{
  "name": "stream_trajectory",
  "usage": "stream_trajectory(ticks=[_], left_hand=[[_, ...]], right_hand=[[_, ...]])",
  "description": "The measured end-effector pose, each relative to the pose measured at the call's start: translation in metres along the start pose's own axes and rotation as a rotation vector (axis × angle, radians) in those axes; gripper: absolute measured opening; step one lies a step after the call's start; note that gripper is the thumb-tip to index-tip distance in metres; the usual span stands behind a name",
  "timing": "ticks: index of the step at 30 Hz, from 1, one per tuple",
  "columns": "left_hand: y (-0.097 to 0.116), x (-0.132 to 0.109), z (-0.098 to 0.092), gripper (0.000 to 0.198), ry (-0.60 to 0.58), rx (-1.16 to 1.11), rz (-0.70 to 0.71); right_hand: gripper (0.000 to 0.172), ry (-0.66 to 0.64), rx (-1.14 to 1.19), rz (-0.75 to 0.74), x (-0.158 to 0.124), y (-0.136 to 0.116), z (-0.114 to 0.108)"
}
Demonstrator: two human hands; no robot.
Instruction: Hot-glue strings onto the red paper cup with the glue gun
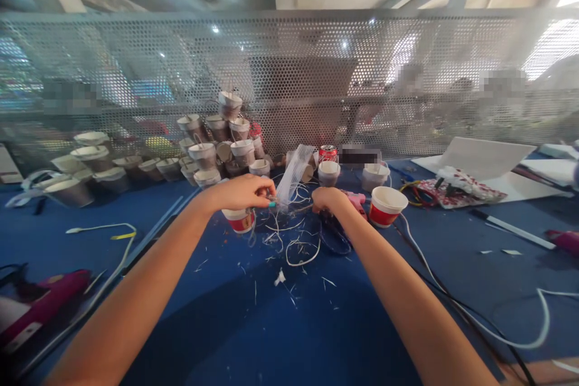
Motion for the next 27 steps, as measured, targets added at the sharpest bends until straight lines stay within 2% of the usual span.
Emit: stream_trajectory(ticks=[3,6,8,11,14,19,22,27], left_hand=[[-0.002,-0.006,-0.017,0.015,0.159,0.004,-0.047],[-0.003,-0.007,-0.024,0.012,0.267,0.007,-0.046],[-0.003,-0.005,-0.022,0.011,0.298,-0.013,-0.028],[-0.004,-0.001,-0.022,0.012,0.397,-0.040,-0.014],[-0.001,-0.004,-0.031,0.014,0.584,-0.042,-0.007],[0.003,-0.018,-0.049,0.014,0.816,0.023,-0.026],[-0.001,-0.024,-0.057,0.015,0.889,0.046,-0.052],[-0.011,-0.032,-0.066,0.017,0.907,-0.027,-0.088]], right_hand=[[0.048,0.088,0.009,-0.003,-0.002,0.005,-0.009],[0.071,0.167,0.009,-0.018,-0.013,0.009,-0.022],[0.084,0.181,0.056,-0.133,-0.025,0.003,-0.030],[0.091,0.104,0.286,-0.428,-0.044,-0.019,-0.035],[0.079,-0.001,0.417,-0.487,-0.046,-0.033,-0.029],[0.040,0.078,0.319,-0.330,-0.015,-0.033,-0.013],[0.022,0.090,0.315,-0.327,-0.002,-0.031,-0.006],[0.012,0.126,0.322,-0.400,-0.002,-0.032,-0.008]])
Point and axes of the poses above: each hand's wrist, its own x-axis towards the middle knuckle, its own z-axis out of the palm, y = z × x, the point moved 6 cm from there along x, towards the middle knuckle, and after that the axes turned 6 degrees about z, right-handed, at the moved point
